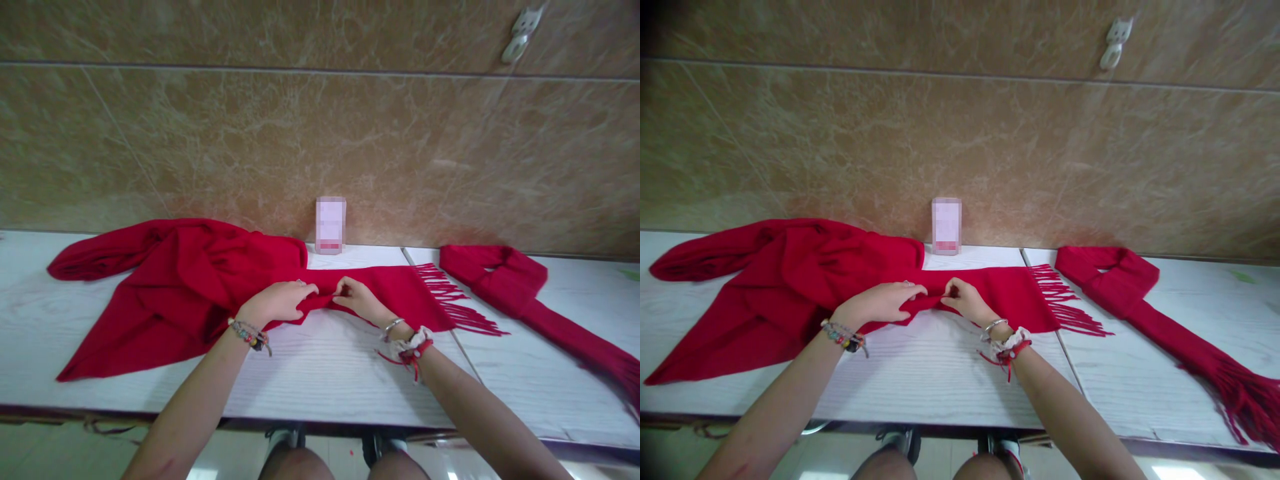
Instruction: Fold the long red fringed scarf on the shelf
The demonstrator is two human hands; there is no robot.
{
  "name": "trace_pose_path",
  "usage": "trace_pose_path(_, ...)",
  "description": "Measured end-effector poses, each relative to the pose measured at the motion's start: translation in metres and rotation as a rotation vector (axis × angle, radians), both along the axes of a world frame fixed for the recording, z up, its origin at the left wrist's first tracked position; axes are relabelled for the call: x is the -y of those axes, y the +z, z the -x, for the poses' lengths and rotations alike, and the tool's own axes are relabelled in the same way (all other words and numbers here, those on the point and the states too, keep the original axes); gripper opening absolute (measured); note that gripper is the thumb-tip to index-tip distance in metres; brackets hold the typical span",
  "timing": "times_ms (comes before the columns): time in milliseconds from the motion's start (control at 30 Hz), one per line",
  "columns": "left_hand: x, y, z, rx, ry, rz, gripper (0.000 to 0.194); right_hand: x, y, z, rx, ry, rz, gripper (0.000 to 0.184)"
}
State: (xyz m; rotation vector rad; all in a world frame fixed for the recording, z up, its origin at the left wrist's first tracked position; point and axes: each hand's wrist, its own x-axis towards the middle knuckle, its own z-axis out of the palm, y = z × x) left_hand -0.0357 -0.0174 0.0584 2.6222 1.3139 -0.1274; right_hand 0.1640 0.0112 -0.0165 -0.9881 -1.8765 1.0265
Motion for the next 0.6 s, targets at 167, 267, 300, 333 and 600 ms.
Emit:
trace_pose_path(167, -0.008, 0.002, 0.009, 0.132, 0.088, -0.045, 0.043, 0.004, 0.006, -0.002, 0.045, 0.055, -0.078, 0.008)
trace_pose_path(267, -0.011, 0.003, 0.016, 0.199, 0.083, -0.075, 0.039, 0.013, 0.016, -0.003, 0.146, 0.157, -0.234, 0.026)
trace_pose_path(300, -0.012, 0.004, 0.017, 0.216, 0.071, -0.090, 0.038, 0.016, 0.018, -0.003, 0.185, 0.187, -0.286, 0.036)
trace_pose_path(333, -0.012, 0.005, 0.018, 0.231, 0.065, -0.107, 0.037, 0.019, 0.020, -0.002, 0.223, 0.205, -0.332, 0.045)
trace_pose_path(600, -0.010, 0.013, 0.023, 0.215, 0.063, -0.140, 0.028, 0.019, 0.018, 0.000, 0.248, 0.035, -0.449, 0.019)
